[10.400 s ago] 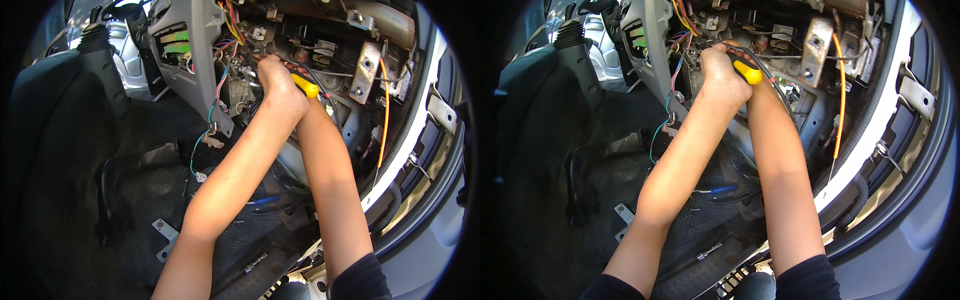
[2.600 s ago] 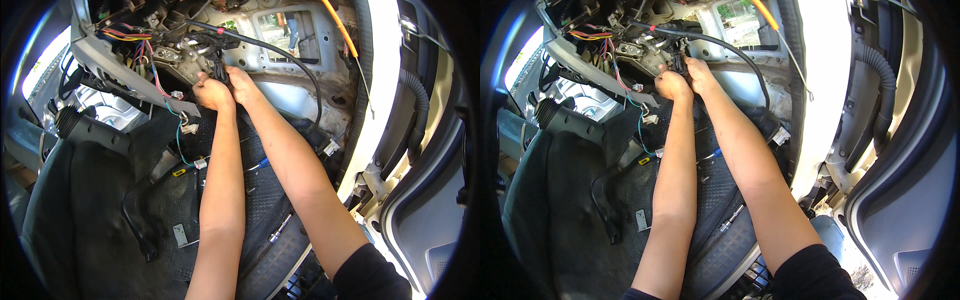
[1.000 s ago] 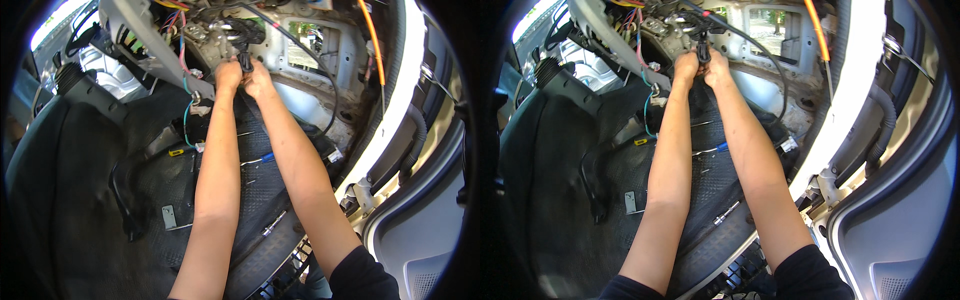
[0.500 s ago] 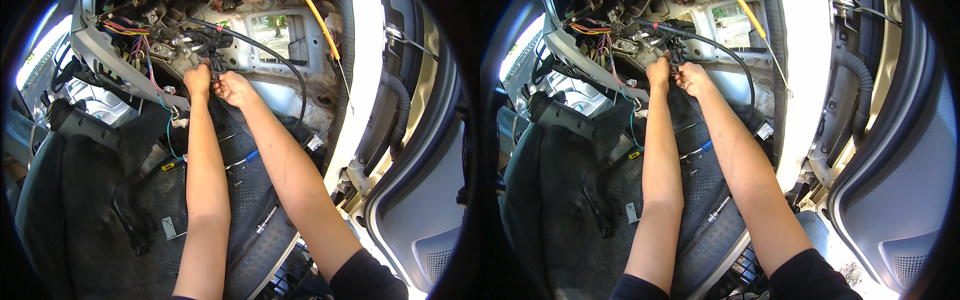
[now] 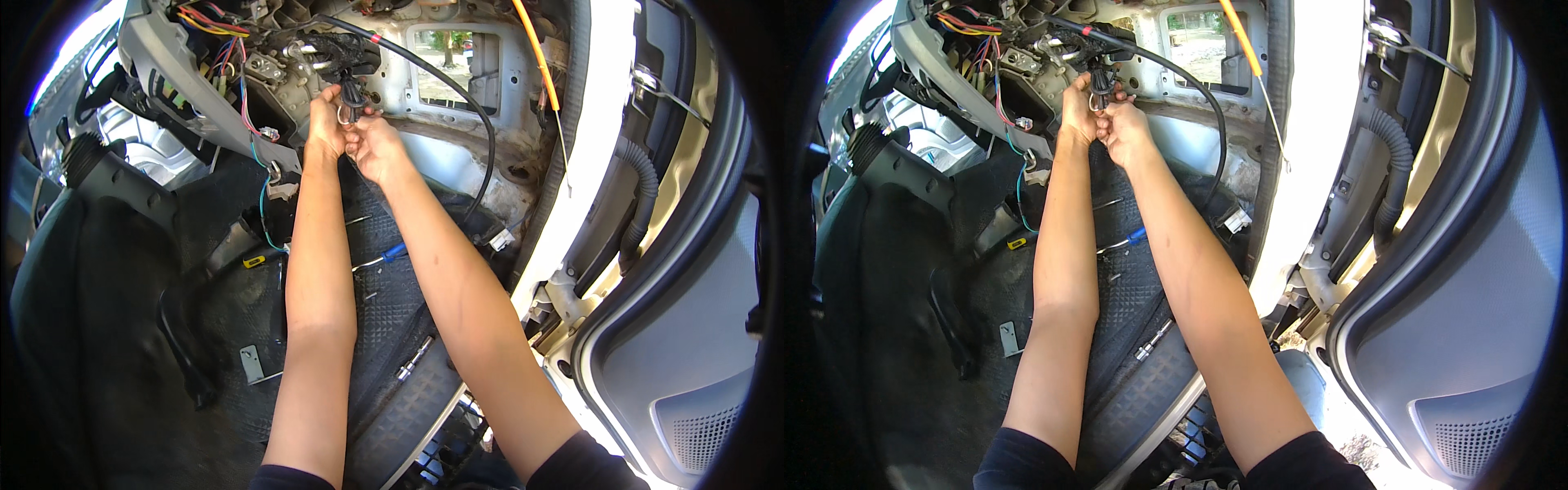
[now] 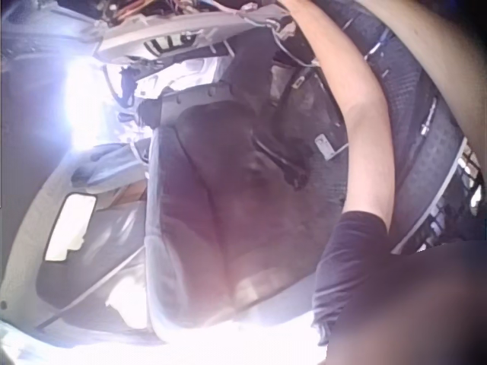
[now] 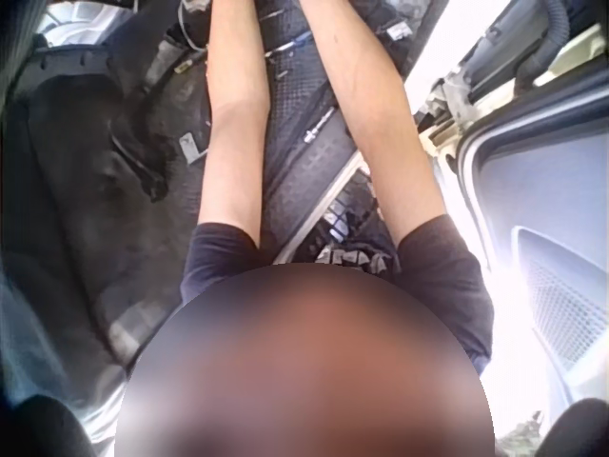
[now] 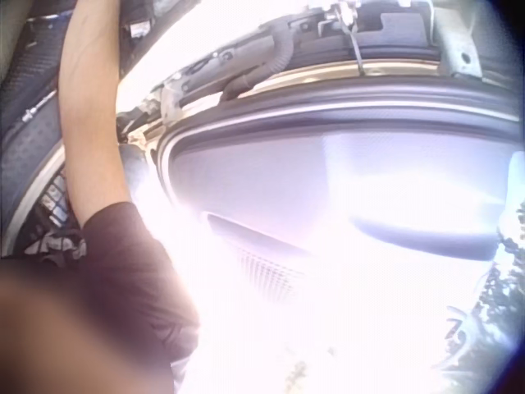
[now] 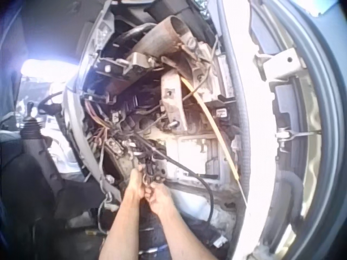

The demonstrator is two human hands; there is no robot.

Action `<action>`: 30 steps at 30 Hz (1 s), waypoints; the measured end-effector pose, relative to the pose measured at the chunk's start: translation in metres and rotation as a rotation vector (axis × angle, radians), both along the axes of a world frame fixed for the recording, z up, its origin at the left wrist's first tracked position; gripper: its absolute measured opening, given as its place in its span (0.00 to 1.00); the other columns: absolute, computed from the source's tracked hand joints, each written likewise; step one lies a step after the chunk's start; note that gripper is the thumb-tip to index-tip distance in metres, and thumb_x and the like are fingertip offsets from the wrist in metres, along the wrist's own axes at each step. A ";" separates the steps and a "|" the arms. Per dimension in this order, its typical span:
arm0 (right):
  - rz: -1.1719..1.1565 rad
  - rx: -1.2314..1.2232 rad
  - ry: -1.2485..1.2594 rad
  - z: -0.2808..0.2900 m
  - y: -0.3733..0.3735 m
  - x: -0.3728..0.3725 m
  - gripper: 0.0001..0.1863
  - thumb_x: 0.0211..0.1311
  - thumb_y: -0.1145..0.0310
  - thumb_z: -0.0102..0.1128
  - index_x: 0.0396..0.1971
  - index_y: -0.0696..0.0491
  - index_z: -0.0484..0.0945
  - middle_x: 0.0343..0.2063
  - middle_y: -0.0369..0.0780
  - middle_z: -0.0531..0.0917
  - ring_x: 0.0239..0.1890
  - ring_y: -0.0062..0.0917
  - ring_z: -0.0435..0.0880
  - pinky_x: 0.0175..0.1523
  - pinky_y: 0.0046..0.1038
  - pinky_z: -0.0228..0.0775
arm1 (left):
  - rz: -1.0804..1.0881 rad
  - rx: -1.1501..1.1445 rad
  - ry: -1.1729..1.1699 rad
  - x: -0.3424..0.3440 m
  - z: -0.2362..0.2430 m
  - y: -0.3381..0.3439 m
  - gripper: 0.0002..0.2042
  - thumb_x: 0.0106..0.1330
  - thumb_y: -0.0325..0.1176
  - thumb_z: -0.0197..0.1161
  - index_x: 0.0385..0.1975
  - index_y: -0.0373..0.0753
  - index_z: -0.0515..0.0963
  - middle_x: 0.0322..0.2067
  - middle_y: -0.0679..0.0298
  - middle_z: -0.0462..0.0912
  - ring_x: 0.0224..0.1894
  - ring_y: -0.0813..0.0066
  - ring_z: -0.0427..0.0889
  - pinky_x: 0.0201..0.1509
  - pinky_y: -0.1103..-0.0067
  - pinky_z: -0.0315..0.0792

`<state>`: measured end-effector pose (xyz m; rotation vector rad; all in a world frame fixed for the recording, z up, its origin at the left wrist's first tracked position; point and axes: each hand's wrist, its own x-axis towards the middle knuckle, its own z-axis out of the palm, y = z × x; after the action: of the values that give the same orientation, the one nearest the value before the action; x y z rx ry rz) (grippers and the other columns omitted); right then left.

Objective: The person works inside a vehicle's footwell area, using a screwdriver and pliers to disconnect and reconnect electrical connectors and wires. They repeatedly probe and adjust connections within the exposed wiring harness.

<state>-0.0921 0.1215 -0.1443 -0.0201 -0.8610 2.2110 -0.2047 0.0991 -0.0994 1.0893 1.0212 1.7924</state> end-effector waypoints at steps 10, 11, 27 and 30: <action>-0.182 0.330 -0.035 -0.008 -0.025 0.015 0.15 0.75 0.52 0.46 0.38 0.48 0.73 0.25 0.31 0.76 0.28 0.18 0.74 0.34 0.24 0.67 | -0.478 0.096 -0.229 -0.019 -0.009 0.012 0.23 0.77 0.45 0.42 0.47 0.29 0.75 0.38 0.48 0.82 0.35 0.56 0.83 0.42 0.64 0.84; -0.193 0.331 -0.045 -0.005 -0.024 0.016 0.16 0.76 0.52 0.44 0.36 0.47 0.72 0.24 0.31 0.75 0.27 0.17 0.73 0.33 0.24 0.66 | -0.648 0.108 -0.193 -0.019 -0.008 0.014 0.23 0.77 0.46 0.42 0.47 0.29 0.75 0.38 0.46 0.82 0.33 0.57 0.82 0.37 0.67 0.83; -0.379 0.266 0.019 0.012 -0.032 -0.003 0.19 0.78 0.58 0.47 0.23 0.47 0.68 0.18 0.28 0.66 0.19 0.12 0.65 0.20 0.20 0.54 | -0.178 -0.093 -0.108 -0.015 -0.013 0.022 0.30 0.77 0.58 0.38 0.40 0.35 0.76 0.21 0.52 0.80 0.04 0.74 0.64 0.02 0.80 0.57; -0.345 0.230 -0.037 0.011 -0.036 0.000 0.18 0.78 0.55 0.48 0.25 0.47 0.70 0.18 0.30 0.68 0.19 0.15 0.64 0.24 0.21 0.57 | -0.090 -0.068 -0.107 -0.004 -0.006 0.017 0.28 0.76 0.57 0.41 0.38 0.36 0.77 0.14 0.59 0.76 0.02 0.76 0.60 0.02 0.80 0.56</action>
<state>-0.0925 0.0857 -0.1329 -0.0924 -1.0434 1.7878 -0.2087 0.1162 -0.1055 0.9720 0.9475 1.7128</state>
